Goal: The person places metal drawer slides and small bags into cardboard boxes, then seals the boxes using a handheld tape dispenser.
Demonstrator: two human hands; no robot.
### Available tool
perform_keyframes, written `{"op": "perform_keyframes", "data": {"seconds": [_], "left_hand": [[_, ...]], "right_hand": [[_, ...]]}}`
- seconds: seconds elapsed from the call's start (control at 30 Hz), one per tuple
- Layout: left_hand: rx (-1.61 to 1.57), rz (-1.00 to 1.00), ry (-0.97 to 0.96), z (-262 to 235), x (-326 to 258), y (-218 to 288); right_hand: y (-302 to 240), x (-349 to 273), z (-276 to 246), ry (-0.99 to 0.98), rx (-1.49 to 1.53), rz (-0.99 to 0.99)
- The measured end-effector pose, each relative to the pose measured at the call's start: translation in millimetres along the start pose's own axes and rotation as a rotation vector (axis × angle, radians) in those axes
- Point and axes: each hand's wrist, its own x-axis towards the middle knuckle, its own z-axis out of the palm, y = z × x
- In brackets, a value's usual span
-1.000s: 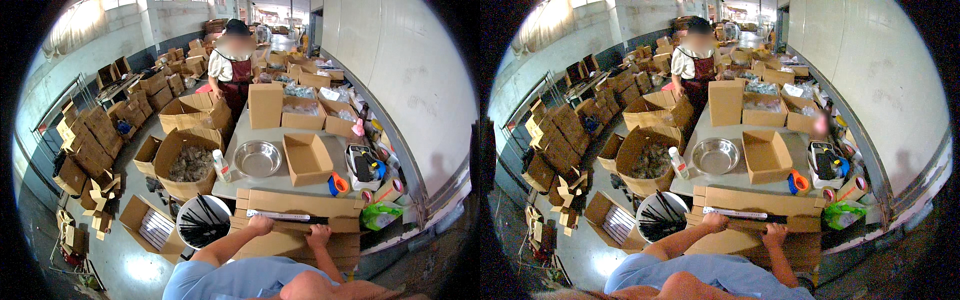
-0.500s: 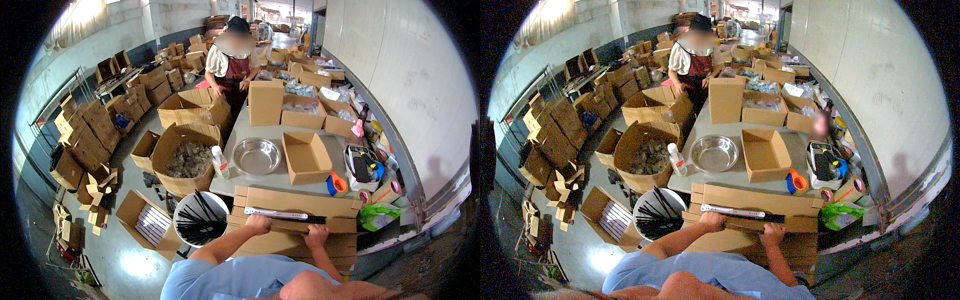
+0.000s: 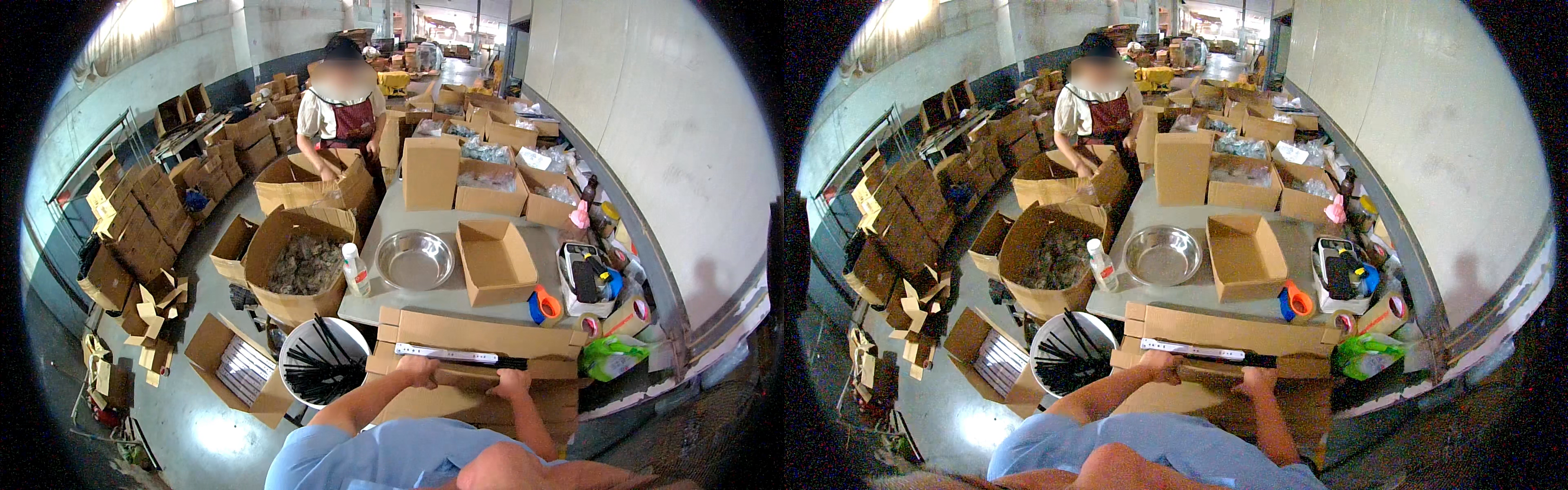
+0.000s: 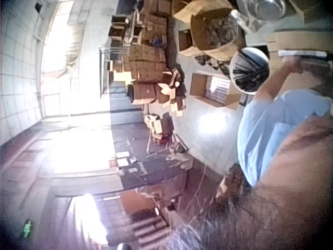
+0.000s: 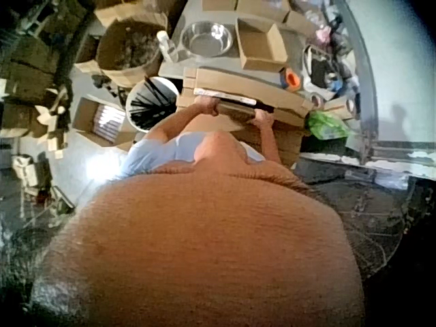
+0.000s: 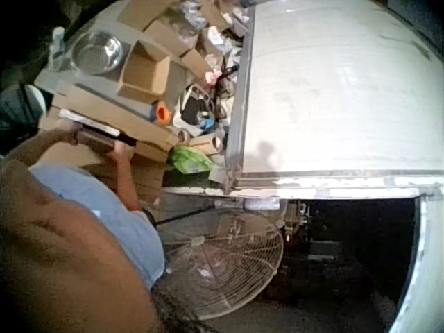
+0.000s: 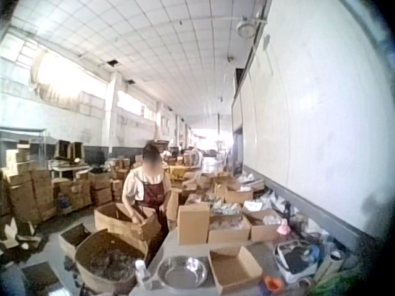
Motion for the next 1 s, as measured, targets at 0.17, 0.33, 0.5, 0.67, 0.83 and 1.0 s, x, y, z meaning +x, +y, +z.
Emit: {"op": "perform_keyframes", "data": {"seconds": [0.17,0.33,0.5,0.67,0.83,1.0], "left_hand": [[-0.068,-0.049,-0.102,-24.4,-24.7,21.3],[0.146,0.175,0.265,-0.9,-15.9,1.3],[0.210,0.212,0.296,-5.4,-10.7,4.1],[0.147,0.202,0.245,-5.0,-10.7,1.8],[0.077,0.201,0.219,15.6,-14.4,2.6],[0.092,0.175,0.105,3.1,-9.8,5.5]], "right_hand": [[21.1,6.9,11.1,-0.134,0.103,-0.159],[72.3,6.5,13.0,0.079,0.116,-0.094],[92.4,12.7,18.8,0.089,0.137,-0.182],[76.9,1.6,50.2,0.526,-0.009,-0.171],[81.4,-1.1,72.0,0.530,-0.044,-0.180],[89.2,8.9,84.1,0.554,-0.003,-0.193]]}}
